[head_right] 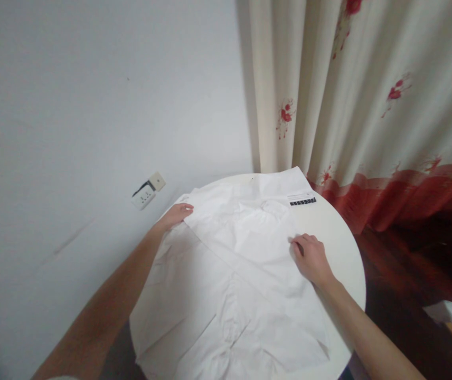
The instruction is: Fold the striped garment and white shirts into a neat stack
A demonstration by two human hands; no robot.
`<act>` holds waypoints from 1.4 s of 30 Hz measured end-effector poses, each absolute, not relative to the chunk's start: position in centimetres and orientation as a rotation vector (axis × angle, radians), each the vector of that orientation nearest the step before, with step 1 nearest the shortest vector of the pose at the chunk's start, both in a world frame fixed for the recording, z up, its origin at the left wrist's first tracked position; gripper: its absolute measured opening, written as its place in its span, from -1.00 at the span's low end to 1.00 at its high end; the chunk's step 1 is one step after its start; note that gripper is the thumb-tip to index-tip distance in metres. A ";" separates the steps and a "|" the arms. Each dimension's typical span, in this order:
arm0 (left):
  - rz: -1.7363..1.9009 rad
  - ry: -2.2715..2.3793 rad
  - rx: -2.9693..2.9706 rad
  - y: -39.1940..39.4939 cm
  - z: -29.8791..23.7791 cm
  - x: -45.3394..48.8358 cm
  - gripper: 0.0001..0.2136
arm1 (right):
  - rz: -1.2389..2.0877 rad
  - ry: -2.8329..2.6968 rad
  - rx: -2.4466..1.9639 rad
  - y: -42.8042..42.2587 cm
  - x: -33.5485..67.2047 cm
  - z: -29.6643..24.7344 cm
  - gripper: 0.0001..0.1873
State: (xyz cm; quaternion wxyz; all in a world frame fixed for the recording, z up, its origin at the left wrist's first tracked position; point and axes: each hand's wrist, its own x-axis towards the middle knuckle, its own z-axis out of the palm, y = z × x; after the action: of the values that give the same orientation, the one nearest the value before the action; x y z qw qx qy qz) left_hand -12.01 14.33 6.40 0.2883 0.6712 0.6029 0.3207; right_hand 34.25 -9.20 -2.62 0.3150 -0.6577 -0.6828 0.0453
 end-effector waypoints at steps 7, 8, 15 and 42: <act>0.924 1.587 1.948 15.1 7.3 -9.6 -0.56 | 0.115 -1.810 -1.840 -9.2 34.0 -2.4 -0.69; 0.942 1.597 1.962 15.0 7.0 -9.6 -0.54 | 0.106 -1.808 -1.844 -9.3 33.9 -2.4 -0.70; 1.017 1.607 2.109 13.6 4.8 -9.3 -0.59 | 0.112 -1.740 -1.853 -9.1 34.1 -2.5 -0.68; 0.443 0.816 2.780 2.9 -0.7 4.3 -0.58 | 0.233 -2.243 -1.611 -21.6 31.6 1.1 -0.51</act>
State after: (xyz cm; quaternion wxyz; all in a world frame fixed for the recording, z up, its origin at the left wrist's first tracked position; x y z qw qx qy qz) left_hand 4.31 2.93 -0.71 0.1050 0.9432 0.2769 0.1504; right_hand 31.61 -21.57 1.12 0.1841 -0.5715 -0.7954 0.0826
